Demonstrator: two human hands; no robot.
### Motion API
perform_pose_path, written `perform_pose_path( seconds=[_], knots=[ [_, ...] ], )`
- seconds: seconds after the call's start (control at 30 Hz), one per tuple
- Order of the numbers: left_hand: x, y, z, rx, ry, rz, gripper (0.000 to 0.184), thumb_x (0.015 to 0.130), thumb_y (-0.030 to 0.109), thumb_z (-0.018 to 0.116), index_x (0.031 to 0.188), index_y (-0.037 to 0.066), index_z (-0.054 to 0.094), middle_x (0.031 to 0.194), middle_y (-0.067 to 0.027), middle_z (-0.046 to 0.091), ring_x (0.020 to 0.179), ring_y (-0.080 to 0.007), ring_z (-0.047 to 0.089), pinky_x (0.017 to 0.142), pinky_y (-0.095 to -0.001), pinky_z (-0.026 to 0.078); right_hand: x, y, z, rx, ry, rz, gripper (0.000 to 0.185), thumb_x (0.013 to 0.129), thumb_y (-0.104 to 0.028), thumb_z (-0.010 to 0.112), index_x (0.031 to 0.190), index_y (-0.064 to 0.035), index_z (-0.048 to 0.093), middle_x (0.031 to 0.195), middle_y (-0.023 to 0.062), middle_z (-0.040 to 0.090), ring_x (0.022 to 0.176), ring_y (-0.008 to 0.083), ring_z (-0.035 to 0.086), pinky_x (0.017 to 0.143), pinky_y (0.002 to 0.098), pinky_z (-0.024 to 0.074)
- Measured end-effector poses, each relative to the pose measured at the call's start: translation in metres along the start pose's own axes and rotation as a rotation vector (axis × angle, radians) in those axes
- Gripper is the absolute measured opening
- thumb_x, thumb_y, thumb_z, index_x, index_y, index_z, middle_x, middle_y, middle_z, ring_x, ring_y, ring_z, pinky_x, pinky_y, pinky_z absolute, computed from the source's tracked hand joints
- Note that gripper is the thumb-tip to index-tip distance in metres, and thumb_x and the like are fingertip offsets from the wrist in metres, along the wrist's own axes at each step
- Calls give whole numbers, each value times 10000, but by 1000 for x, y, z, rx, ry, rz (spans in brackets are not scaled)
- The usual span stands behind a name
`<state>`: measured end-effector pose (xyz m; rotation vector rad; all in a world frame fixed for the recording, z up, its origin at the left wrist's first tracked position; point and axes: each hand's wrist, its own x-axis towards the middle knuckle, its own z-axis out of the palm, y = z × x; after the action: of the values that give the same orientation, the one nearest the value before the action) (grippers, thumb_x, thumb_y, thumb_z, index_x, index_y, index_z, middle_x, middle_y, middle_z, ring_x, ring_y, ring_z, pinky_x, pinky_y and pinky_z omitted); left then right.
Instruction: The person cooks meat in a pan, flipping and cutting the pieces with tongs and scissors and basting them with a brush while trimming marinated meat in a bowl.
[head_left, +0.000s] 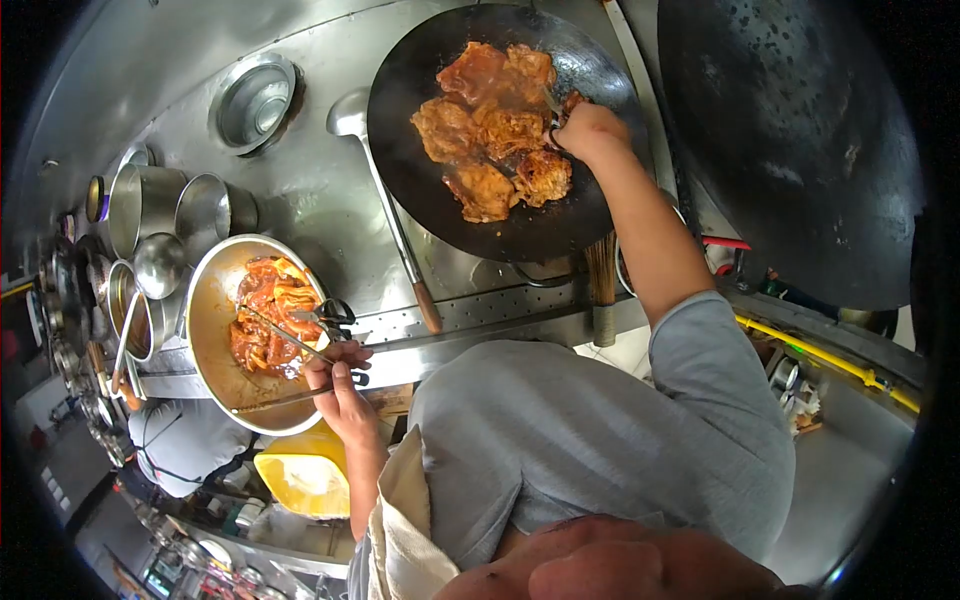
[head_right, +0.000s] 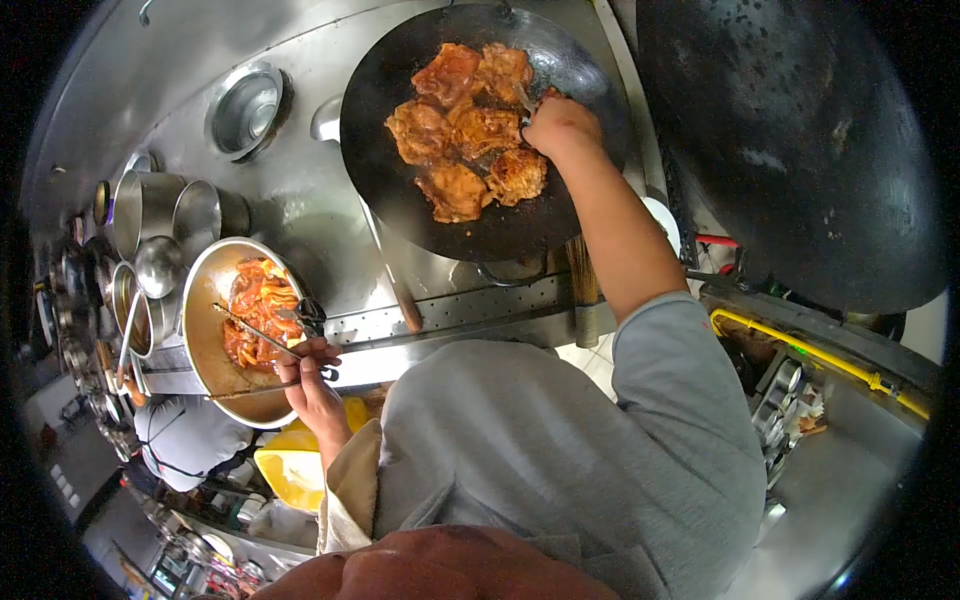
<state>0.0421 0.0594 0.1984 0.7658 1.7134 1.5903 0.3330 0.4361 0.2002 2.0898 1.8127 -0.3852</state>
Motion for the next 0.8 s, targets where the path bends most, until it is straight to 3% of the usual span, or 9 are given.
perform_pose_path(
  seconds=[0.1, 0.27, 0.33, 0.4, 0.43, 0.5, 0.6, 0.73, 0.8],
  knots=[
    [1, -1, 2, 6, -4, 19, 140, 1030, 139, 436, 1077, 28, 507, 1035, -138, 659, 813, -202, 662, 680, -298, 516, 21, 3, 1, 136, -243, 9, 525, 802, -534, 748, 1034, -64, 732, 1021, 146, 727, 973, 265, 703, 842, 409, 547],
    [1, 1, -3, 7, 7, -24, 129, 1023, 142, 460, 1072, 27, 495, 1040, -150, 650, 827, -208, 663, 691, -307, 515, 41, 28, 16, 162, 8, -47, 594, 696, -602, 812, 851, -36, 720, 789, 110, 708, 763, 245, 694, 759, 389, 546],
    [1, 1, -3, 20, 23, -24, 140, 1030, 140, 444, 1079, 26, 509, 1031, -136, 659, 817, -202, 663, 684, -302, 517, 56, 36, 16, 138, -76, -68, 585, 673, -593, 832, 852, -45, 737, 785, 96, 705, 763, 213, 681, 744, 368, 532],
    [1, 2, -1, 27, 28, -27, 140, 1031, 142, 445, 1079, 28, 510, 1019, -132, 662, 813, -205, 665, 680, -299, 515, 65, 42, 18, 395, -222, -363, 576, 677, -583, 835, 885, -53, 753, 780, 85, 700, 776, 191, 669, 719, 354, 516],
    [1, 2, 0, 28, 32, -26, 140, 1031, 142, 445, 1079, 28, 510, 1019, -132, 662, 813, -205, 665, 680, -299, 515, 69, 39, 20, 395, -223, -366, 576, 677, -583, 835, 885, -53, 753, 780, 85, 700, 776, 191, 669, 719, 354, 516],
    [1, 1, 3, -35, 33, 8, 142, 1030, 137, 438, 1077, 26, 513, 1012, -129, 663, 814, -201, 661, 680, -299, 514, 74, 31, 25, 492, -236, -448, 546, 731, -509, 827, 1077, -93, 753, 879, 62, 731, 814, 171, 657, 796, 344, 494],
    [0, 1, 2, -24, 39, -9, 149, 1030, 138, 430, 1077, 22, 511, 1012, -129, 661, 818, -199, 657, 686, -303, 513, 74, 22, 26, 610, -288, -466, 560, 728, -558, 815, 1028, -88, 763, 827, 72, 717, 779, 185, 652, 768, 359, 494],
    [-2, 0, -10, 32, 9, -18, 116, 1001, 101, 445, 1081, 21, 471, 1058, -168, 644, 831, -218, 658, 707, -317, 517, 62, 33, -8, 163, -138, -426, 549, 715, -563, 818, 984, -87, 768, 804, 106, 705, 769, 215, 662, 748, 376, 498],
    [-4, 1, -10, 18, 45, -38, 120, 1001, 107, 447, 1076, 18, 474, 1063, -170, 644, 833, -220, 659, 708, -319, 518, 49, 45, -15, -69, -185, -280, 575, 739, -536, 797, 1032, -44, 740, 982, 181, 719, 940, 319, 690, 841, 414, 523]
  ],
)
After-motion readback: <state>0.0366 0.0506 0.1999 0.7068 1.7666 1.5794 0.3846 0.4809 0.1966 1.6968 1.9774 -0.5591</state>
